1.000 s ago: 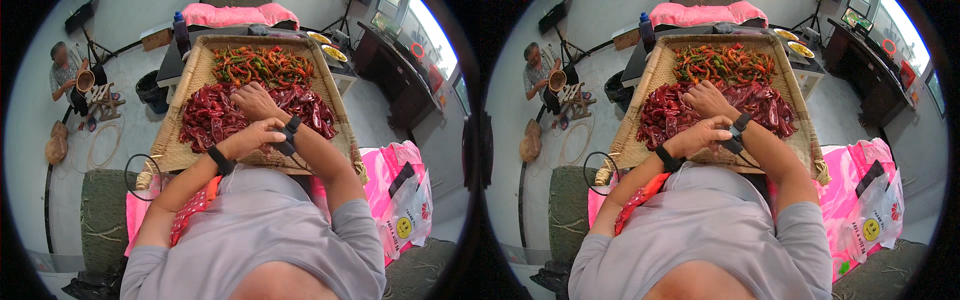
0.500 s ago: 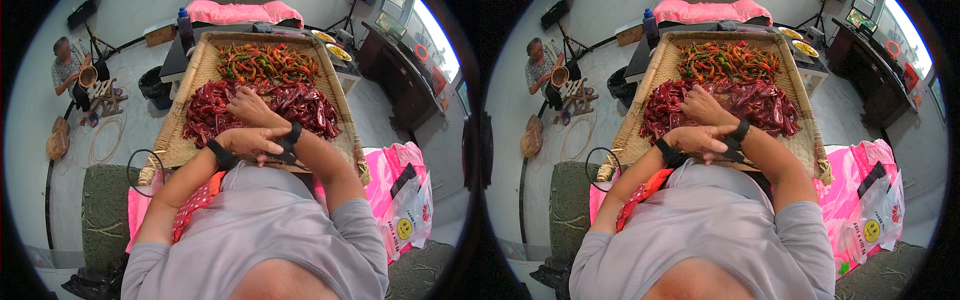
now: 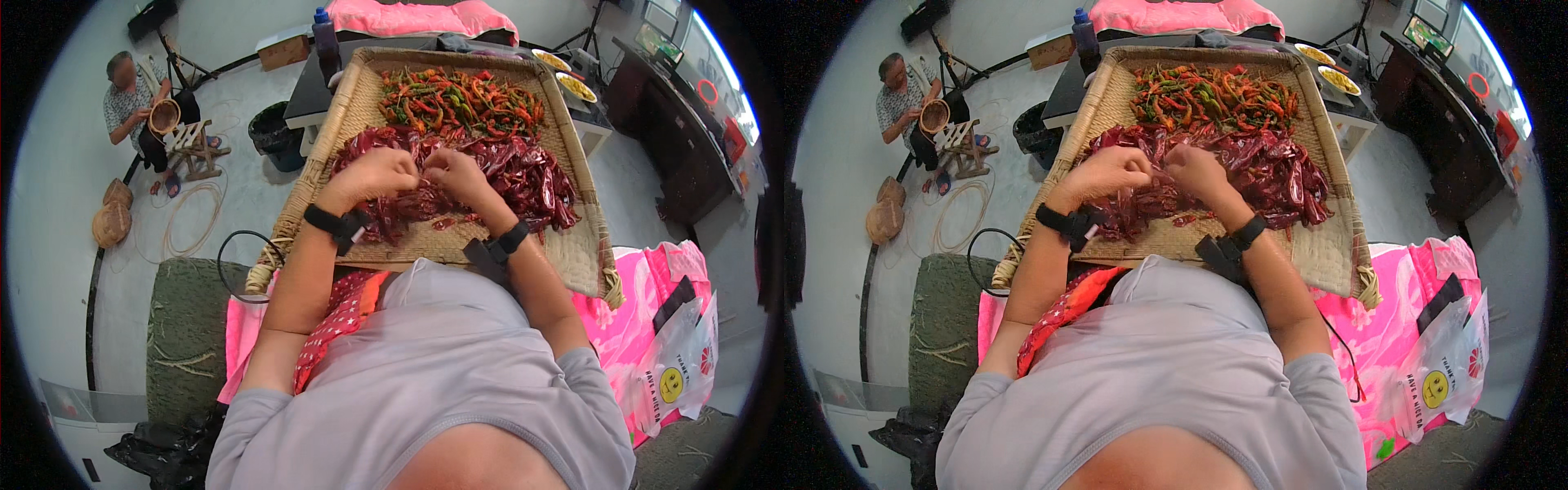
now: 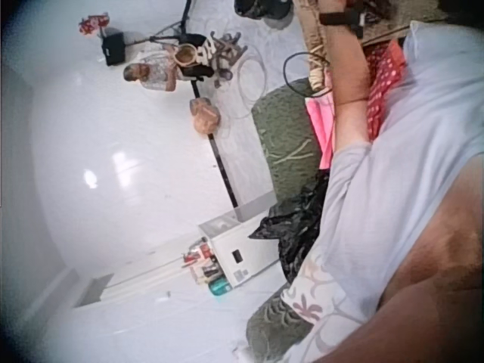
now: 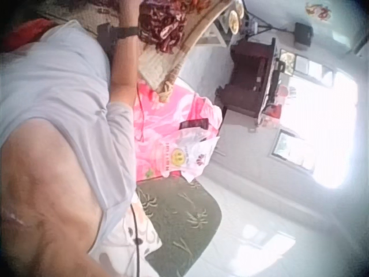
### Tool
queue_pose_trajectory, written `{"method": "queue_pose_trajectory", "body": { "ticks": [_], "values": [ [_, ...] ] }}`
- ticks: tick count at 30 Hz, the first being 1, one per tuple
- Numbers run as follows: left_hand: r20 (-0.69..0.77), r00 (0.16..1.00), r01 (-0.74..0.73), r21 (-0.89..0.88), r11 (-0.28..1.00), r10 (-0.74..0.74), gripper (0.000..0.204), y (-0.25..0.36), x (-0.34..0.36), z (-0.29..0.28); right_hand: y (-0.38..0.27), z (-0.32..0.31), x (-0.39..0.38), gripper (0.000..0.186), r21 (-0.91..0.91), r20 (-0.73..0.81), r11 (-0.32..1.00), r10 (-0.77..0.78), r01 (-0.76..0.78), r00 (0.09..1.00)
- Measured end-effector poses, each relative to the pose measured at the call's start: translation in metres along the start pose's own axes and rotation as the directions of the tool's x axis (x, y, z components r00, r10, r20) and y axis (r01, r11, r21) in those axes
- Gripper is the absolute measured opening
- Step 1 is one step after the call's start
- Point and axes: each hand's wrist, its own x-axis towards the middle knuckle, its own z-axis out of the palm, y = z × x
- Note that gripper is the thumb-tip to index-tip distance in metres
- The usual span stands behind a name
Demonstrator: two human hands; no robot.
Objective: Sorting and removing stems from dried red peppers and fresh green/red peppers in a large flat basket.
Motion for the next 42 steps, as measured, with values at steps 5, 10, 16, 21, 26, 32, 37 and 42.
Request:
{"method": "queue_pose_trajectory", "body": {
  "ticks": [5,10,16,21,26,32,37,42],
  "values": [
    [-0.272,0.941,0.333,0.651,0.682,-0.199,0.039,-0.04,0.001,0.006,-0.014,0.013,-0.019,0.024,-0.279,0.141,0.96,0.077,-0.035,0.987],
    [-0.267,0.938,0.345,0.678,0.65,-0.22,0.037,-0.035,0.01,0.017,-0.004,0.009,-0.028,0.023,-0.178,0.107,0.983,-0.036,0.055,0.994],
    [-0.178,0.98,0.132,0.282,0.95,-0.083,0.017,-0.047,0.013,0.004,0.005,0.018,-0.024,0.028,0.055,-0.09,0.998,0.027,-0.022,0.996],
    [-0.21,0.976,0.035,-0.1,0.994,-0.055,0.017,-0.014,0.009,0.011,-0.026,-0.001,-0.033,0.045,0.58,0.194,0.812,-0.058,-0.067,0.979],
    [-0.392,0.919,-0.078,-0.297,0.952,-0.047,0.026,-0.011,0.021,0.021,-0.013,-0.002,-0.035,0.045,0.494,0.26,0.868,-0.091,-0.051,0.961],
    [-0.193,0.981,0.026,0.211,0.977,0.016,0.044,-0.033,0.021,0.019,-0.011,-0.011,-0.031,0.033,0.817,-0.061,0.573,0.182,-0.055,0.981],
    [0.0,0.999,-0.03,0.556,0.83,0.036,0.057,-0.043,0.024,0.038,-0.009,-0.015,-0.033,0.044,0.932,-0.043,0.356,0.309,-0.074,0.95],
    [0.019,0.999,-0.037,0.634,0.773,0.033,0.044,-0.064,0.033,0.044,-0.002,-0.007,-0.031,0.044,0.885,0.001,0.456,0.204,-0.096,0.979]
  ]
}}
